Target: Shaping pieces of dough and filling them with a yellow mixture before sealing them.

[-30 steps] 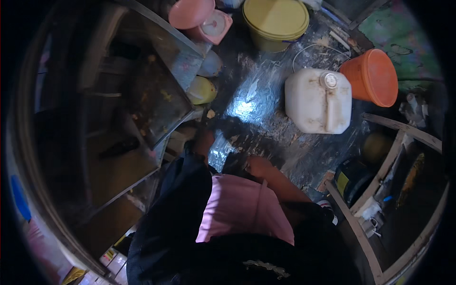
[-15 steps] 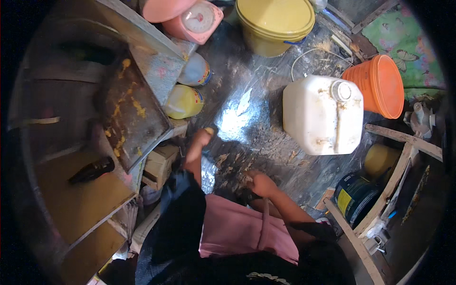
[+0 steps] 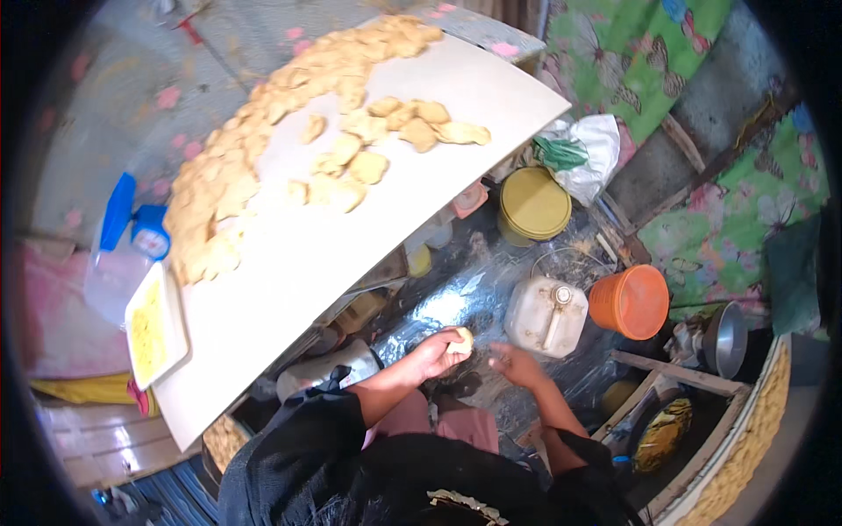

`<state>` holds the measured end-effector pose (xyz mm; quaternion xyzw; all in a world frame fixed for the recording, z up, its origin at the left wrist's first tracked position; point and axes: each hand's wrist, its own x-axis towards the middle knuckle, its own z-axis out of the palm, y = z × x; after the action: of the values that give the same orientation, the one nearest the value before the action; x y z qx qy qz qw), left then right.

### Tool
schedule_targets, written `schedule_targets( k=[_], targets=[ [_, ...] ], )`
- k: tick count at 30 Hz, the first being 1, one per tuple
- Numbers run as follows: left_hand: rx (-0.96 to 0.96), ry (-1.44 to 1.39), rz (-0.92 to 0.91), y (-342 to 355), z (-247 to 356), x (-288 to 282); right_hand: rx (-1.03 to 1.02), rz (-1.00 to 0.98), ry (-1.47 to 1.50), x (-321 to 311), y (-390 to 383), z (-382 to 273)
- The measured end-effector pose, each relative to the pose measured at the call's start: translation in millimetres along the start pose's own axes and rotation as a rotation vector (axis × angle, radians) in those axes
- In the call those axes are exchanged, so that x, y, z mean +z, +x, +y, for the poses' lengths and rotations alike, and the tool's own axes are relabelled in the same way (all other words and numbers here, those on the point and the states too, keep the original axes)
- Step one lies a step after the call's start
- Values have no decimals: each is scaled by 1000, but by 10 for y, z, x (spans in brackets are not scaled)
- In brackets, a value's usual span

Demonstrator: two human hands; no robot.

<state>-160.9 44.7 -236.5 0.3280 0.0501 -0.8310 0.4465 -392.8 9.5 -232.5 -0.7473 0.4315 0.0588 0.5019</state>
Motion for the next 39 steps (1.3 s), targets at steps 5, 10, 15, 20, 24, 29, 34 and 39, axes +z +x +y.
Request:
schedule_targets(
  k=[5,10,15,20,24,29,34,39],
  targets=[
    [151,456,53,-788,391,1316,-338,220,220,-1153,-197,-1164],
    [1031,1399,283,-1374,1157,1725,-689,499,106,-2006,455,-1971],
    [1176,1243,449,-1513,2097,1877,-772,737,-154,-2632,1378,-2553],
    [1168,1433,492,-1155,3164,1835,-503,783,-358,-2756,2361,-2998],
    [1269,1609,703,-527,3899,1640,-494,-82,11,-3031,2379,-3423],
    [939,2019,672,-211,4145,1966,-428,455,-123,-3739,3209,-3262],
    [643,1894,543,-393,4326,2360,-588,812,-574,-3794,3623,-3097],
    [976,1820,808,-31,4751,2305,-540,-77,-143,-3760,3021,-3504]
  ],
)
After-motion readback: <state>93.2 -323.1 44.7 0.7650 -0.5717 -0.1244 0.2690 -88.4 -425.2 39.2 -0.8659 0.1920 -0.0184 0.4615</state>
